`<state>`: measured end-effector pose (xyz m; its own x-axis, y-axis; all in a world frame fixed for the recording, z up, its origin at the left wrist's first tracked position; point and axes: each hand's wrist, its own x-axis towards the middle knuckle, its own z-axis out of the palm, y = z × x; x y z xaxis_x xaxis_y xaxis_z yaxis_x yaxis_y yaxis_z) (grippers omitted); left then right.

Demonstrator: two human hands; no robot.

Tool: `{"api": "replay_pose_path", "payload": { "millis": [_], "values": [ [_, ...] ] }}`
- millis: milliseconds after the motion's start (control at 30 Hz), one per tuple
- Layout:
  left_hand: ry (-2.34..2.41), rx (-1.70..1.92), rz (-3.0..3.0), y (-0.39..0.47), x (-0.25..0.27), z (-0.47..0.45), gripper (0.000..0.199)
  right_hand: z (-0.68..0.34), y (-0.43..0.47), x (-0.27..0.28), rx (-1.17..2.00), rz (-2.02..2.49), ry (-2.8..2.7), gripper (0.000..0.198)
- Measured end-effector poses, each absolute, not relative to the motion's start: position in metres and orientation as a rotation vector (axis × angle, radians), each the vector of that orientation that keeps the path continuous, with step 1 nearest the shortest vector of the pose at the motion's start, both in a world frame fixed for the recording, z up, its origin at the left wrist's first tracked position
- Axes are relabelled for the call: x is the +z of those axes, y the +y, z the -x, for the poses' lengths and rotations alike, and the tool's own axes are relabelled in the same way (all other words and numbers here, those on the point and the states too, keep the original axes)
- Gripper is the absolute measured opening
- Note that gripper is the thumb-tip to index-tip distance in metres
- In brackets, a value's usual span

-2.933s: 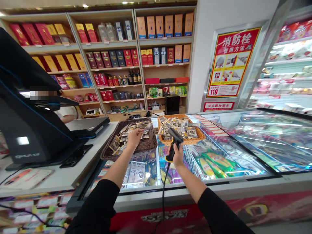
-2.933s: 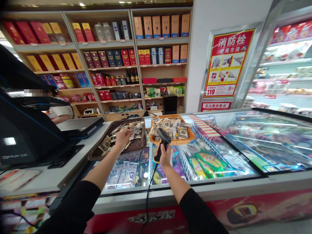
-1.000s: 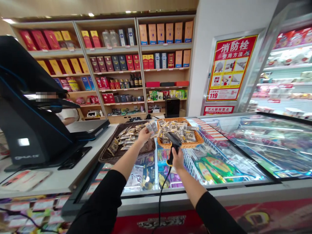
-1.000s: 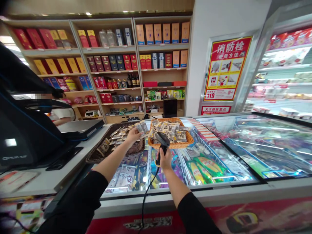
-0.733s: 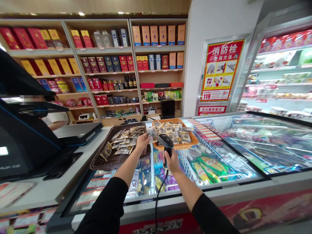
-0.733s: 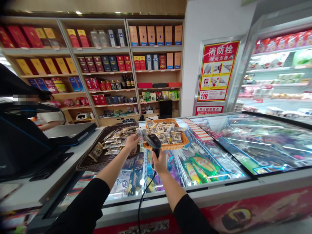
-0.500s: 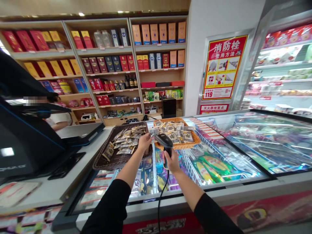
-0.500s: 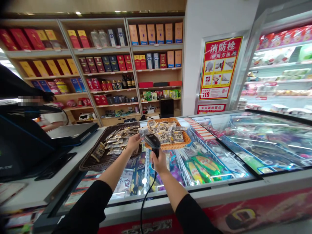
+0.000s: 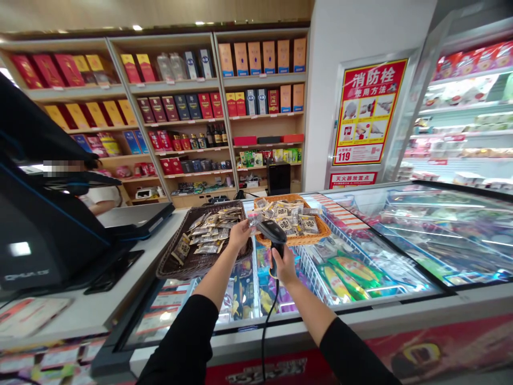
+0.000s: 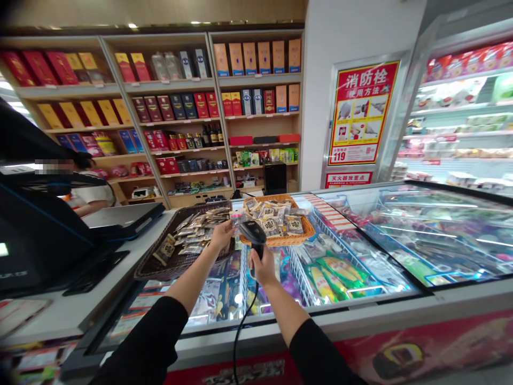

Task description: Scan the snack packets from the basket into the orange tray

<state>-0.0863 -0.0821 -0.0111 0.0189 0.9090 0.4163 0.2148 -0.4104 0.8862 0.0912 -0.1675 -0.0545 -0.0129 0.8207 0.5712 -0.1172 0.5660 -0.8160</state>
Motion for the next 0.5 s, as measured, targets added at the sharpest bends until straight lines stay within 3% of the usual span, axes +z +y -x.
{"api": "replay_pose_path", "payload": {
  "millis": [500],
  "values": [
    [1.201, 1.447, -1.627, -0.0853, -0.0073, 0.0849, 0.033, -0.0934, -0.1669, -0.0576, 0.863, 0.621, -1.43, 0.026]
  ]
}}
